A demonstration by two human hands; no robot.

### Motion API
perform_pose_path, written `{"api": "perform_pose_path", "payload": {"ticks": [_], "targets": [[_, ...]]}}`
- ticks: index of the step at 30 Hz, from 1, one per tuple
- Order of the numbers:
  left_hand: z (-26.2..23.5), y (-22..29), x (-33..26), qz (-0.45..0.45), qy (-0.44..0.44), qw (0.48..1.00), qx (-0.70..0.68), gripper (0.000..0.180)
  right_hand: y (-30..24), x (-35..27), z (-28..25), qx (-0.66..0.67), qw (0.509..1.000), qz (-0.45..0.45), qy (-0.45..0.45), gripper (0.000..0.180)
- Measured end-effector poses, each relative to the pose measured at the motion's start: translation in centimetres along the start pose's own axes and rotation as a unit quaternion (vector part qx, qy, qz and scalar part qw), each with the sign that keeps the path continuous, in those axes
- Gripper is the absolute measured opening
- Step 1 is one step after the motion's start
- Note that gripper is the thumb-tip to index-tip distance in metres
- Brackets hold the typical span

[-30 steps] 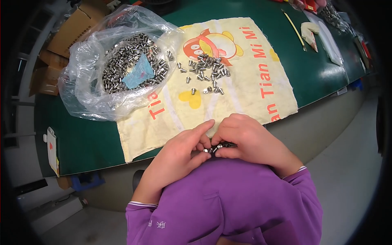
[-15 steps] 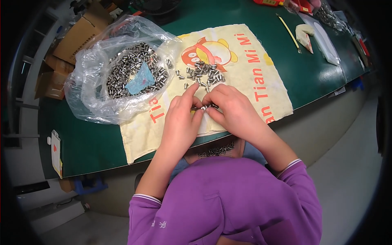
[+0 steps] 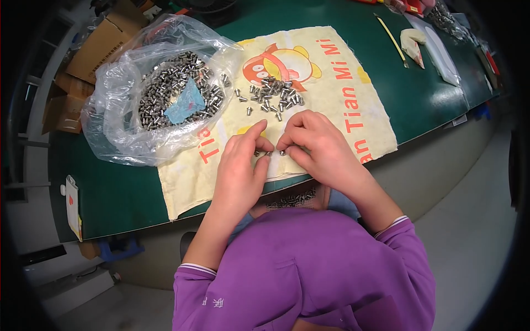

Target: Sorting and arranging small metal hardware components on a workbench in a factory environment.

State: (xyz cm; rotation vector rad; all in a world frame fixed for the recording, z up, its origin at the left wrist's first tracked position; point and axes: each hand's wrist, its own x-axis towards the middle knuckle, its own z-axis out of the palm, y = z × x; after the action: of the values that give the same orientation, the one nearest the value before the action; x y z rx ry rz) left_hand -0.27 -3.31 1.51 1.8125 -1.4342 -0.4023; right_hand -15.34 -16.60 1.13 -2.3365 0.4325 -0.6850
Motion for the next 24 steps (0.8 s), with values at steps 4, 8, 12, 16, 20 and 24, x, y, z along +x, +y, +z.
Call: {"api": "perform_pose_path", "payload": {"ticks": [4,8,12,16,20,24], "targets": [[-0.1,-0.9,-0.3,0.029,0.004,0.999,-0.024,0.063,-1.4,-0.2,-0.3,0.004,1.000,-0.004,0.010,0.015],[-0.5,0.4,-0.6,0.042,0.039,0.998,0.029,0.063,-0.9,-0.8,0.1,-0.021,1.000,-0.013,-0.004,0.016],[-0.4,0.5,-0.7,-0.005,0.018,1.000,0.009,0.063,-0.8,-0.7,0.3,-0.010,0.999,-0.038,-0.007,0.014],[0.2,0.1,-0.6,-0.035,0.012,0.999,-0.040,0.064,-0.9,-0.3,0.8,0.011,0.999,-0.042,0.001,0.017],[0.4,0.0,-0.7,-0.036,0.007,0.998,-0.056,0.068,-1.1,-0.2,1.2,0.014,1.000,-0.026,0.005,0.019],[0.0,0.0,-1.0,-0.031,0.039,0.995,-0.081,0.071,-1.1,-0.1,0.4,0.042,0.999,0.021,0.004,0.024]]}}
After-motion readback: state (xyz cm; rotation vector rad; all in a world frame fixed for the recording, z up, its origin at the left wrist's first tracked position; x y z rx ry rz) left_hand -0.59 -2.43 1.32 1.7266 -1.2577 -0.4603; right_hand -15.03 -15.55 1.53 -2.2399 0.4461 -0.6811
